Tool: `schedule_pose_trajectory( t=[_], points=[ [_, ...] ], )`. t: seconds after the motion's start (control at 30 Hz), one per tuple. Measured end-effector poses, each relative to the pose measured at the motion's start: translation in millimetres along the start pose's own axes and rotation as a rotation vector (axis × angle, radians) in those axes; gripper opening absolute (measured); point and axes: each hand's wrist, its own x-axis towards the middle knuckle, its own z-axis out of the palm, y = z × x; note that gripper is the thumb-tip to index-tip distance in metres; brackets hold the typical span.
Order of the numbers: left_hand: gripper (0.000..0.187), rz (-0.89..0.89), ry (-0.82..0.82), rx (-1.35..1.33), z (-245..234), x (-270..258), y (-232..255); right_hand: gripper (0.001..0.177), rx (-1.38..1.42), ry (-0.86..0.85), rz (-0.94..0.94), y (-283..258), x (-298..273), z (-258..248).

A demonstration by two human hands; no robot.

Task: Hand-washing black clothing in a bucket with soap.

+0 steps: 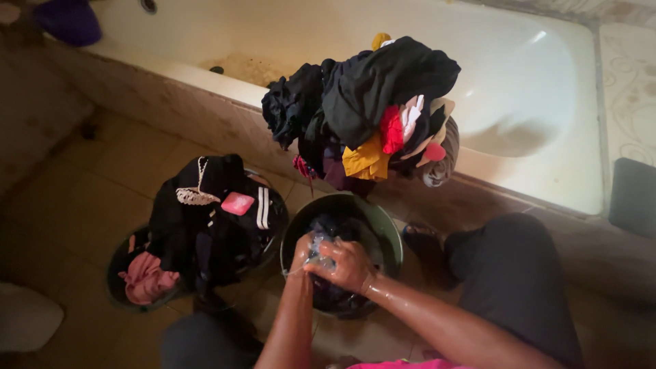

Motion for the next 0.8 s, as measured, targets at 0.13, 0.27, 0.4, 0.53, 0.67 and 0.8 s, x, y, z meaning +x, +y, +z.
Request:
schedule_pose_trajectory(
  t=[0.13, 0.27, 0.4, 0.53, 0.67, 0.8],
  points=[
    [0.015, 0.144, -0.057, 0.104, 6.2, 6.1, -15.7, 0.044, -0.026, -0.098, 0.123, 20.0, 0.3, 1.0],
    [0.029, 0.083, 0.312, 0.306, 117.5, -97.1, 10.6, 0.056, 0.038, -0.236, 0.745, 50.3, 11.4, 8.2],
    [0.053, 0.332, 0.37, 0.701, 157.9, -136.3, -3.5, 0.066, 0.059, -0.106, 1.117, 112.1, -2.8, 35.0],
    [0.054, 0.37, 0.313, 0.417, 166.7, -149.6, -3.1, 0.056, 0.633, 0.023, 1.1, 103.7, -14.7, 50.3],
    [0.066, -0.037, 0.178, -0.14, 120.8, -139.3, 7.2, 0.06, 0.418, 0.144, 0.596, 28.6, -19.7, 27.8],
    [0.047, 0.004, -0.311, -0.303, -6.6, -41.4, -36.9, 0.051, 0.416, 0.004, 0.253, -30.3, -17.8, -7.1]
  ],
)
